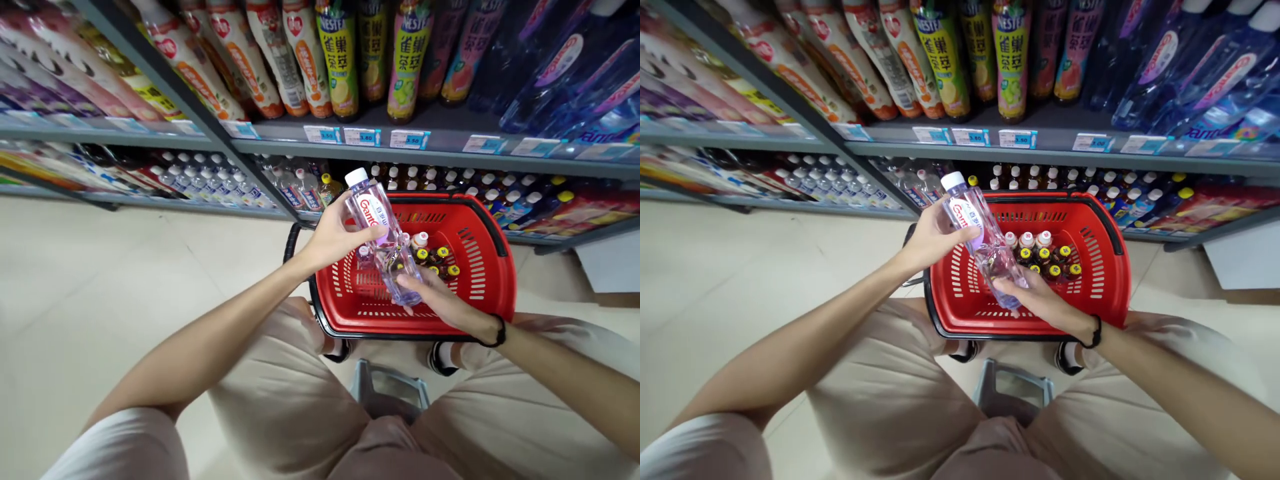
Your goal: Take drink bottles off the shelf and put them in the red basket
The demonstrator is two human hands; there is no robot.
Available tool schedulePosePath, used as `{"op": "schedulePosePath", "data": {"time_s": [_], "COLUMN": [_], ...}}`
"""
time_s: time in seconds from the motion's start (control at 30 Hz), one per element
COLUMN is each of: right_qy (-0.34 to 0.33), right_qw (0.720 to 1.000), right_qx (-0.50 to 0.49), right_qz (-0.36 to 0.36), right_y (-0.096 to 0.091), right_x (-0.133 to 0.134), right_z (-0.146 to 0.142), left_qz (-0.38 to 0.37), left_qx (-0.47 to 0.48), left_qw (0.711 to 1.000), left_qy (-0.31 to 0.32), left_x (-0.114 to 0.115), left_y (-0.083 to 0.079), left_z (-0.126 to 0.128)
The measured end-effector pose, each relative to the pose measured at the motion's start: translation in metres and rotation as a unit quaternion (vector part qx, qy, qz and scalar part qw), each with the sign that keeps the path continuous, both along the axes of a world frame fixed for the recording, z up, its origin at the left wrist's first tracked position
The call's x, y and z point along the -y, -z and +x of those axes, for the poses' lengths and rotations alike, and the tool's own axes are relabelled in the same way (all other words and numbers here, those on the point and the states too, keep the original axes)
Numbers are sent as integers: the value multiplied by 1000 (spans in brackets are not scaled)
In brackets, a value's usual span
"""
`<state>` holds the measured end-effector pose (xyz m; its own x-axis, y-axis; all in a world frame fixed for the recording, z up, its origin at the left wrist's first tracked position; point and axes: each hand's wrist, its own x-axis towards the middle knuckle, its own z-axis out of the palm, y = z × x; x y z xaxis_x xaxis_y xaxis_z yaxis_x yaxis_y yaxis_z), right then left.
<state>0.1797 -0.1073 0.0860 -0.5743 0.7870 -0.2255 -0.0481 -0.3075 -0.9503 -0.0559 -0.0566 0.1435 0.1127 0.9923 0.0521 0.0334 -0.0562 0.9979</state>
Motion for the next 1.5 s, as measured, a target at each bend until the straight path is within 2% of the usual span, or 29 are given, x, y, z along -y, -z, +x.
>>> {"op": "schedulePosePath", "data": {"time_s": [0.1, 0.23, 0.37, 0.57, 0.73, 0.9, 1.07, 1.2, 1.33, 1.5], "right_qy": [-6, 11, -38, -69, -62, -41, -35, -46, -68, -99], "right_qw": [999, 993, 983, 986, 987, 978, 946, 916, 921, 927], "right_qx": [34, 117, 180, 151, 145, 202, 305, 369, 357, 332], "right_qz": [-19, 5, 10, 12, 11, 36, 107, 149, 142, 144], "right_y": [9, 24, 31, 35, 32, 20, 5, 2, 7, 13], "right_x": [5, 11, 10, 3, 4, 11, 22, 28, 28, 25], "right_z": [1, -1, -1, -4, -3, 10, 26, 32, 34, 30], "left_qz": [-20, -38, -53, -75, -74, -96, -130, -130, -94, -88], "left_qx": [-10, -17, -17, -34, -9, 6, 6, 0, -14, -6], "left_qw": [1000, 999, 997, 997, 997, 995, 991, 991, 994, 992], "left_qy": [-5, 31, 53, -11, -32, -30, -18, 22, 59, 89], "left_x": [2, 6, 6, 4, 7, 14, 24, 27, 27, 23], "left_y": [6, 18, 27, 24, 16, 11, 19, 25, 22, 12], "left_z": [3, 5, 8, 12, 14, 17, 14, 15, 21, 27]}}
